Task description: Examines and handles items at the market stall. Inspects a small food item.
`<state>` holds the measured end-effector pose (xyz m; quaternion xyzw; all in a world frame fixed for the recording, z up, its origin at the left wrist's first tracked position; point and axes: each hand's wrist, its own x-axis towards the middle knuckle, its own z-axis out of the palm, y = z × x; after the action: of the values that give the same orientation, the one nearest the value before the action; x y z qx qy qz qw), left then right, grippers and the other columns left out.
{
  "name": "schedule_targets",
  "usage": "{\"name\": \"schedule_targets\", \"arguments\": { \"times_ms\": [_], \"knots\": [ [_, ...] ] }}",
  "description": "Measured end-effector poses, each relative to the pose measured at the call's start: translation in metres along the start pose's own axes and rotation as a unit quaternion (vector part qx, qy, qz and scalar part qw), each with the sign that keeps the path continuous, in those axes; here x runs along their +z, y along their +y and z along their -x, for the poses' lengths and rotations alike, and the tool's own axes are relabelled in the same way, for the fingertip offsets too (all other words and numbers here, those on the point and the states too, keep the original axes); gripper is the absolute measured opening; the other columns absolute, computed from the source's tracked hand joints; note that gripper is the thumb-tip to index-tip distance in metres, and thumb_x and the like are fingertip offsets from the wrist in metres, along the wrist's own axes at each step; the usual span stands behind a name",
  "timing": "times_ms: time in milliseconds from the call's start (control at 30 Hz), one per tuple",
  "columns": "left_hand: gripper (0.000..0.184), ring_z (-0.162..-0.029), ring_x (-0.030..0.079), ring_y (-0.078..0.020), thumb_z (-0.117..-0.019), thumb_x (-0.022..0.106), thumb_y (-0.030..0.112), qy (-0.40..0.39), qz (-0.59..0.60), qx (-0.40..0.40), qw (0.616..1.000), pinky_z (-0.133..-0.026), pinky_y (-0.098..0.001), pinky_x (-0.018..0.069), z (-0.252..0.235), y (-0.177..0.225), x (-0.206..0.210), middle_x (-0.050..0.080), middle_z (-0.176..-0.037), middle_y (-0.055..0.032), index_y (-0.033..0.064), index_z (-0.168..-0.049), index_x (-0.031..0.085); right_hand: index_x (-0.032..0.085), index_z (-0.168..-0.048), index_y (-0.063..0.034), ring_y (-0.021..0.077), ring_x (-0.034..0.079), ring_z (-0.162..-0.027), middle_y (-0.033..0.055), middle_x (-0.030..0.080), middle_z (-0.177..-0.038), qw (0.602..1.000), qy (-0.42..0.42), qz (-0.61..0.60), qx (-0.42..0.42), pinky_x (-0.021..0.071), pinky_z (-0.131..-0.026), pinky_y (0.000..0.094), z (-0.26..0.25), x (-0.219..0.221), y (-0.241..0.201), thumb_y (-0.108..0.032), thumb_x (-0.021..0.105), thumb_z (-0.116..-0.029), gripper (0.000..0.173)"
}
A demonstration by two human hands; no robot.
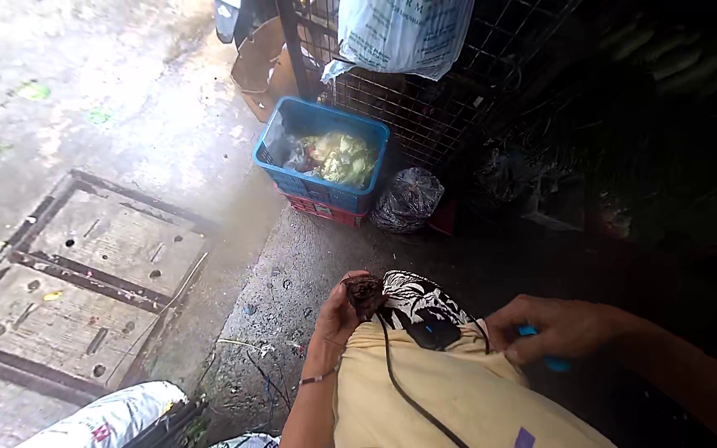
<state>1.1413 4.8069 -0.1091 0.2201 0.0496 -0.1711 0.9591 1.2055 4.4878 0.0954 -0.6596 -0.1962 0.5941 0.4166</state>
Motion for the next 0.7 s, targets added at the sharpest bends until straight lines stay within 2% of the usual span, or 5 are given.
{"name": "schedule_targets", "arguments": {
  "times_ms": [200,300,467,567,700],
  "knots": [
    [0.05,-0.107,0.071,-0.0241,-0.0829,0.079,0.048,-0.003,-0.028,-0.012,1.0,-0.098,-0.0512,0.0562,-0.02,0.003,0.005,0.074,-0.115,-0.0083,0.0158,-0.12,0.072,0.074,-0.083,-0.0117,-0.0047,0.05,-0.047,-0.009,0.062,-0.06,0.996,-0.083,-0.036,-0.024,0.0407,-0.043,0.0151,0.015,-0.042,0.008,-0.042,0.059,-0.0973,0.037],
    [0.049,-0.106,0.072,-0.0238,-0.0808,0.08,0.049,0.013,-0.038,-0.014,0.999,-0.096,-0.051,0.0569,-0.029,0.007,0.013,0.074,-0.113,-0.0074,0.0161,-0.117,0.073,0.076,-0.095,-0.0024,0.0102,0.053,-0.059,0.0047,0.063,-0.07,0.981,-0.065,0.105,0.149,0.0434,-0.058,0.0327,-0.005,-0.042,0.013,-0.016,0.061,-0.0992,0.021],
    [0.051,-0.106,0.071,-0.0245,-0.0804,0.08,0.049,0.002,-0.042,-0.026,0.999,-0.095,-0.0526,0.0571,-0.039,0.003,0.021,0.074,-0.113,-0.0075,0.0163,-0.118,0.072,0.071,-0.12,-0.0066,0.0404,0.066,-0.104,0.0202,0.071,-0.106,0.921,0.087,0.24,0.292,0.0467,-0.091,0.0642,-0.024,-0.025,0.036,-0.034,0.065,-0.0999,0.034],
    [0.051,-0.104,0.072,-0.0232,-0.0791,0.081,0.051,0.008,-0.051,-0.039,0.998,-0.094,-0.0507,0.0579,-0.049,-0.004,0.032,0.074,-0.111,-0.0065,0.0175,-0.116,0.072,0.065,-0.132,-0.0007,0.0386,0.059,-0.122,0.024,0.063,-0.13,0.954,0.144,0.132,0.226,0.0438,-0.105,0.0571,-0.026,-0.021,0.074,-0.022,0.072,-0.0947,0.044],
    [0.055,-0.102,0.071,-0.0211,-0.0775,0.082,0.053,-0.001,-0.084,-0.057,0.995,-0.093,-0.0472,0.0578,-0.057,-0.013,0.037,0.074,-0.109,-0.0054,0.0166,-0.116,0.069,0.068,-0.092,-0.0074,0.0074,0.063,-0.085,0.0021,0.067,-0.103,0.965,0.192,-0.124,0.131,0.0538,-0.075,0.0252,-0.013,-0.013,0.089,-0.01,0.069,-0.0886,0.005]
  ]
}}
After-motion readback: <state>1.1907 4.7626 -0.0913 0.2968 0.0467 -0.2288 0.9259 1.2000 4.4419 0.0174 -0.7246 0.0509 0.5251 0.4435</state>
